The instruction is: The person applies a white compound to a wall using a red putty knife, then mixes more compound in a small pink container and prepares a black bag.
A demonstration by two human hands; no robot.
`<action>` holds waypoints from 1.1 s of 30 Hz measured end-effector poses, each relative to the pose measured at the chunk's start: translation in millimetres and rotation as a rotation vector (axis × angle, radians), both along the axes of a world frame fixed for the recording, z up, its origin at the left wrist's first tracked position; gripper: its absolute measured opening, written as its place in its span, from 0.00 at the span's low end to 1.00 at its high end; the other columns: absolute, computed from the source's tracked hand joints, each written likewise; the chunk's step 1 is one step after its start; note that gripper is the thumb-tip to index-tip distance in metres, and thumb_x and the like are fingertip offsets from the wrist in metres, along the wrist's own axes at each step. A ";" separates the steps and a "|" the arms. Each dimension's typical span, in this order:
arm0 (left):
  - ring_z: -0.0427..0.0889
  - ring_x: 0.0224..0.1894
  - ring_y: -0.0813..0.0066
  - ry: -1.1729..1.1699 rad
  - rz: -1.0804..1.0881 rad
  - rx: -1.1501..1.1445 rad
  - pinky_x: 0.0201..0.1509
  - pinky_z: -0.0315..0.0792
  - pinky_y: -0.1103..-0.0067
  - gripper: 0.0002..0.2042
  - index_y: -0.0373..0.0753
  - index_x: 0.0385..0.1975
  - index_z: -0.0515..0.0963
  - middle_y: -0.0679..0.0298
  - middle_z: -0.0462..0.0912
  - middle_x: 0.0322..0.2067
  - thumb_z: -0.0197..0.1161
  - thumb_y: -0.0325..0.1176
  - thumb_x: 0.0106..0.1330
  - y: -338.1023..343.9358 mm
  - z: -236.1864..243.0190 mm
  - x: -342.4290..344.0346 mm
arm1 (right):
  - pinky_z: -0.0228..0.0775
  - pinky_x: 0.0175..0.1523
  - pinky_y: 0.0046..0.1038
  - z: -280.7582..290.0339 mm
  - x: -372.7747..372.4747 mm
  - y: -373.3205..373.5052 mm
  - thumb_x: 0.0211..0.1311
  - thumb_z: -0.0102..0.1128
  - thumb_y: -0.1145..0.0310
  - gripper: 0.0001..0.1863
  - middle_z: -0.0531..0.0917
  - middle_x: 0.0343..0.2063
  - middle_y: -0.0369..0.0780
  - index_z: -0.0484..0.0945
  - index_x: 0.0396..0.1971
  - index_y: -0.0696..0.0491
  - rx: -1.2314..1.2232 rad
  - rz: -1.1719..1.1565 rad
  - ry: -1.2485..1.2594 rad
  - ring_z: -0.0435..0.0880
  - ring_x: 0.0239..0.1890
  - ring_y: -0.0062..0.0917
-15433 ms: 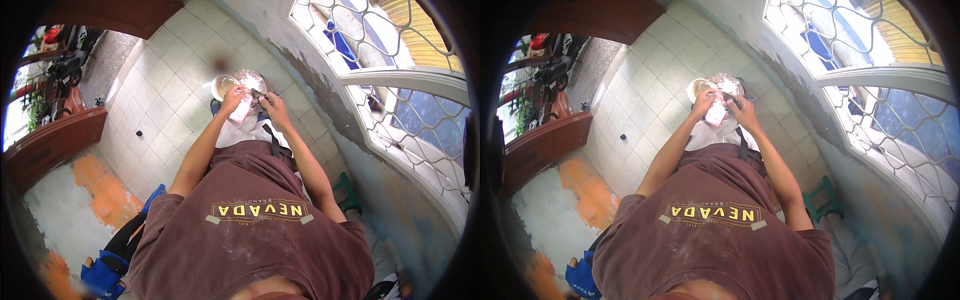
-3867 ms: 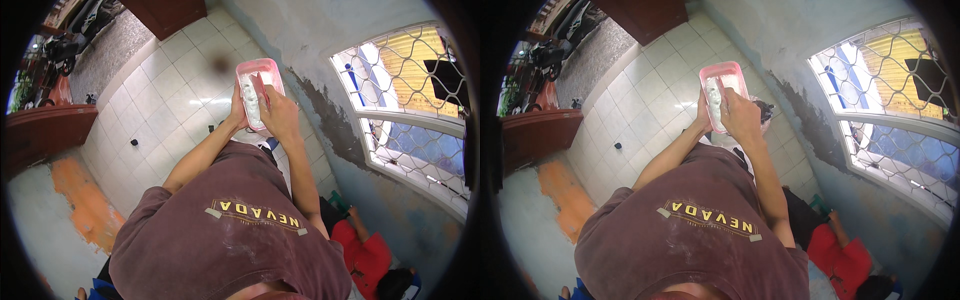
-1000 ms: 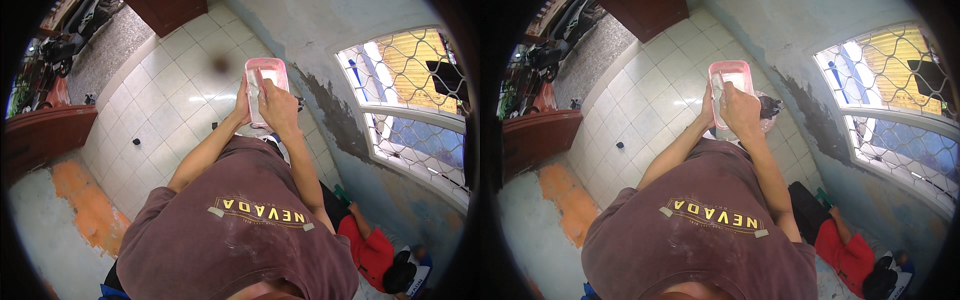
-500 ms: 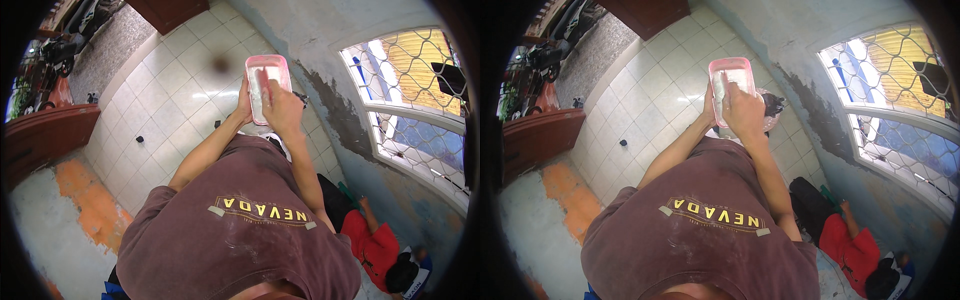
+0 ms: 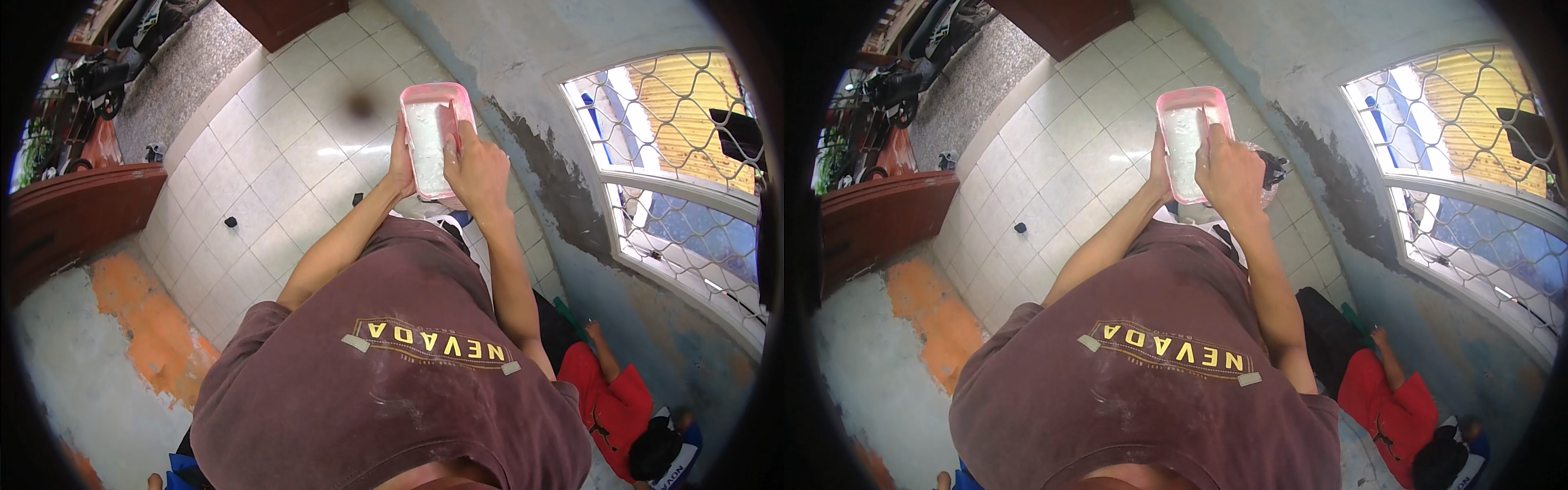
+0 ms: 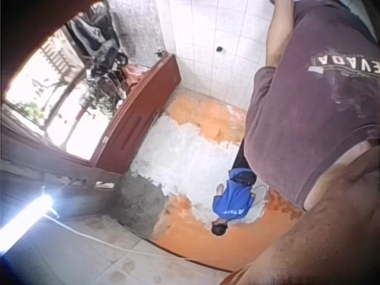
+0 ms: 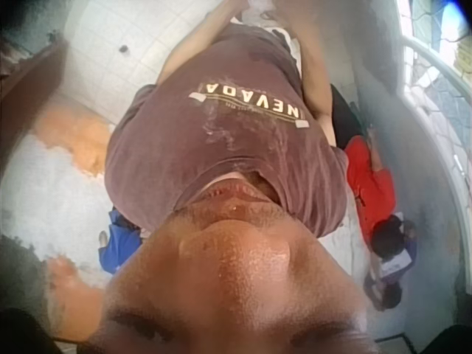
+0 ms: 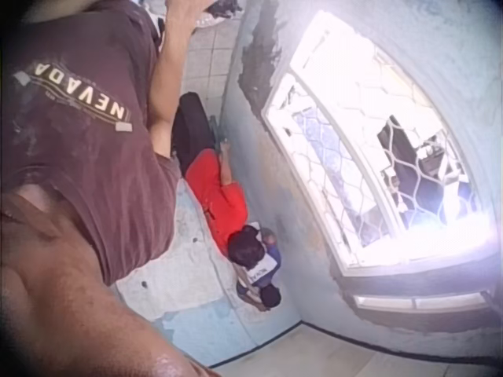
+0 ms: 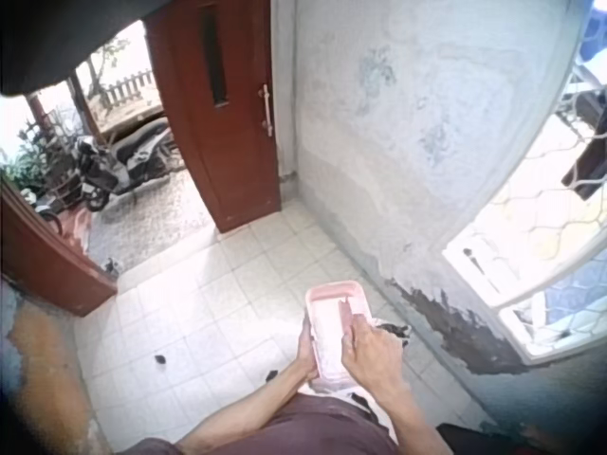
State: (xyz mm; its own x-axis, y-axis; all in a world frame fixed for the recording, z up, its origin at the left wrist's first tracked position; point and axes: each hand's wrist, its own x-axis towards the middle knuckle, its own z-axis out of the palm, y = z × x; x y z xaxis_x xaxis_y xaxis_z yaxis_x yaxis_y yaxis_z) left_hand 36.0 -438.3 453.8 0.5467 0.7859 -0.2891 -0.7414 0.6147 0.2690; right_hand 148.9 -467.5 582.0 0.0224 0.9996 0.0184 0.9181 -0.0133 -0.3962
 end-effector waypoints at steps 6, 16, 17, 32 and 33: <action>0.80 0.56 0.61 0.002 0.025 -0.003 0.61 0.75 0.64 0.40 0.42 0.66 0.66 0.55 0.77 0.56 0.34 0.70 0.70 -4.0 5.7 0.6 | 0.71 0.31 0.46 -17.7 -9.9 -7.4 0.65 0.55 0.64 0.11 0.81 0.20 0.50 0.73 0.36 0.57 0.006 0.126 0.071 0.82 0.24 0.47; 0.80 0.56 0.61 0.061 0.050 -0.041 0.60 0.76 0.65 0.38 0.43 0.66 0.67 0.56 0.77 0.57 0.35 0.69 0.71 -6.7 -3.8 -1.3 | 0.73 0.30 0.45 -17.5 -20.1 -5.1 0.62 0.56 0.65 0.11 0.82 0.21 0.50 0.74 0.36 0.58 -0.011 0.137 0.057 0.84 0.25 0.47; 0.80 0.56 0.61 0.013 0.055 -0.031 0.61 0.76 0.65 0.38 0.43 0.66 0.67 0.56 0.77 0.57 0.35 0.69 0.71 -6.9 -0.4 -4.3 | 0.73 0.29 0.45 -12.4 -16.1 -8.4 0.61 0.56 0.65 0.11 0.82 0.21 0.50 0.74 0.35 0.58 -0.038 0.135 0.023 0.84 0.25 0.47; 0.78 0.59 0.62 -0.008 0.059 0.047 0.63 0.75 0.64 0.36 0.44 0.66 0.66 0.57 0.75 0.59 0.36 0.67 0.72 -7.6 3.5 -5.8 | 0.72 0.31 0.47 -8.7 -3.5 -9.3 0.64 0.56 0.62 0.12 0.80 0.18 0.51 0.76 0.35 0.57 0.015 0.031 0.023 0.82 0.24 0.49; 0.78 0.58 0.61 0.000 0.060 0.047 0.63 0.75 0.64 0.38 0.43 0.67 0.65 0.57 0.76 0.58 0.36 0.69 0.71 -7.2 4.1 -5.4 | 0.72 0.31 0.47 -0.3 -3.8 -5.3 0.64 0.56 0.62 0.12 0.80 0.18 0.51 0.76 0.35 0.57 0.030 -0.001 0.055 0.82 0.24 0.49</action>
State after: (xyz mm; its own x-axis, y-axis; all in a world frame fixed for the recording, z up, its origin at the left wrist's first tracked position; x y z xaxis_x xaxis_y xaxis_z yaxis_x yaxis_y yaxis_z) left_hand 30.6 -445.4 457.9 0.4982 0.8299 -0.2512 -0.7766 0.5559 0.2964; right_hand 145.0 -472.8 581.7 0.0256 0.9986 0.0471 0.8948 -0.0019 -0.4465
